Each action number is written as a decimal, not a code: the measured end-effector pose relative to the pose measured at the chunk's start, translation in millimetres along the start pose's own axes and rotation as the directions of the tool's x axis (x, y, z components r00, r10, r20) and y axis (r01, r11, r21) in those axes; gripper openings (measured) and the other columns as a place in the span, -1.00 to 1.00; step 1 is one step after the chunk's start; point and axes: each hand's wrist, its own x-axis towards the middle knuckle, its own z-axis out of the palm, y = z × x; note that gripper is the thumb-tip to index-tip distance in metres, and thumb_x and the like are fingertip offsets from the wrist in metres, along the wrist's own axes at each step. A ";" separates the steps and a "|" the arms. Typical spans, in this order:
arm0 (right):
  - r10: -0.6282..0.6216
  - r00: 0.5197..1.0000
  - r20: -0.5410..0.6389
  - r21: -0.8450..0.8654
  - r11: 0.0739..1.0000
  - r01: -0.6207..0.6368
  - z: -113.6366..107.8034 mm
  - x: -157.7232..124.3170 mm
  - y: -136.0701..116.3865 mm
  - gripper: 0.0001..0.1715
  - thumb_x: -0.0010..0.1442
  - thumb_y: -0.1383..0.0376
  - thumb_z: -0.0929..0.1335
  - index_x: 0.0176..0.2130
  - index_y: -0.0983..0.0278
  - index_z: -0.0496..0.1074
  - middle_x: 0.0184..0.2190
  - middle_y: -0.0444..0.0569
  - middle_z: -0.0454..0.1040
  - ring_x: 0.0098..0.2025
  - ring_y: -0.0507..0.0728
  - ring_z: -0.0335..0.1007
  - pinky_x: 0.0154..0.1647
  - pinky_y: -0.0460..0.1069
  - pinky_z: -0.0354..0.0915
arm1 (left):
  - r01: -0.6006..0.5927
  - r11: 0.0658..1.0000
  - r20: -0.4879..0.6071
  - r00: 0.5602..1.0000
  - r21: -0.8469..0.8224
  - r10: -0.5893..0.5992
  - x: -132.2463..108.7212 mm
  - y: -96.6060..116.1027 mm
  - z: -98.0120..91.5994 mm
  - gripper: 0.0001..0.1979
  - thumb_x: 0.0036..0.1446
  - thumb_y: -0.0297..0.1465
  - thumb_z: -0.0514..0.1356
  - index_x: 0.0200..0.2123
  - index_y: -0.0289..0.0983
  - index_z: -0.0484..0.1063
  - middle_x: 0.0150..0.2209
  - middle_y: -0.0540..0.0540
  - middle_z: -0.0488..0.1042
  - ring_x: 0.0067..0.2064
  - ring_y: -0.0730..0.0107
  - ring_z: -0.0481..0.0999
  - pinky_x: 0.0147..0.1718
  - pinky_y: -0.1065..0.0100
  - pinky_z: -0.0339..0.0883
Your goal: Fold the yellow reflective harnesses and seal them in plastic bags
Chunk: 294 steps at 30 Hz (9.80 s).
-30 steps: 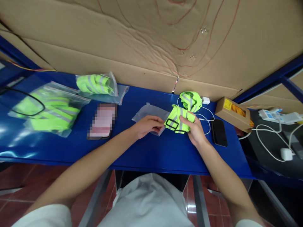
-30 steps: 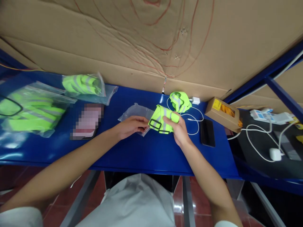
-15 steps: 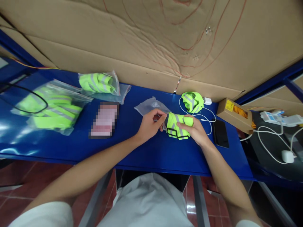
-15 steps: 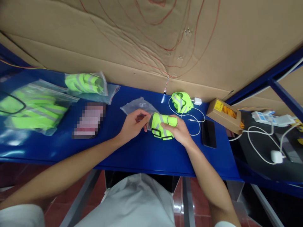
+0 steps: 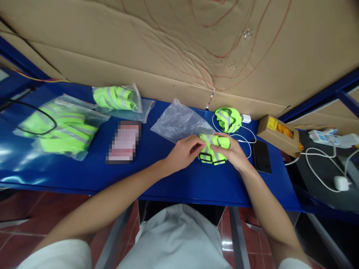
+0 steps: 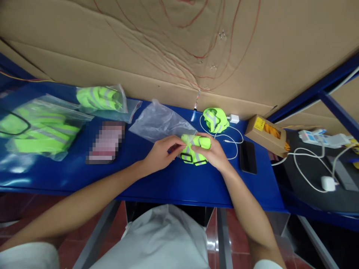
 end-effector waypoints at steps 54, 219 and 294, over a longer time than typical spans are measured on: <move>-0.043 0.859 -0.510 0.173 0.973 0.152 33.1 17.2 24.5 -0.48 0.09 0.01 0.54 -0.05 0.21 0.51 -0.08 -0.02 0.59 -0.06 0.17 0.51 0.08 0.11 0.38 | -0.071 0.701 0.031 0.997 0.710 0.069 -9.1 6.7 11.4 -0.79 0.40 -0.38 0.00 -0.23 -0.29 0.40 -0.43 -0.10 0.59 -0.50 0.34 0.53 -0.54 0.35 -0.04; -0.392 0.856 0.338 -0.055 0.899 0.434 15.2 6.7 -21.3 -0.81 0.38 0.11 0.41 -0.12 0.16 0.54 -0.17 -0.03 0.42 -0.15 0.10 0.40 -0.11 0.04 0.35 | 0.664 0.626 0.651 0.693 -0.409 -0.309 9.6 -1.1 -22.8 -0.46 0.09 0.09 0.39 -0.19 -0.31 0.62 -0.31 -0.09 0.58 -0.32 0.37 0.53 -0.32 0.39 0.38; -0.238 0.892 0.384 -0.051 0.959 0.278 16.9 -1.1 -5.3 -0.77 0.34 0.10 0.45 -0.23 0.21 0.57 -0.28 -0.07 0.56 -0.30 0.06 0.45 -0.26 -0.02 0.34 | 0.600 0.611 0.456 0.797 -0.517 -0.396 13.0 -15.3 -54.9 -0.66 0.08 -0.23 0.46 -0.12 -0.29 0.69 -0.15 -0.16 0.69 -0.16 0.27 0.65 -0.09 0.34 0.47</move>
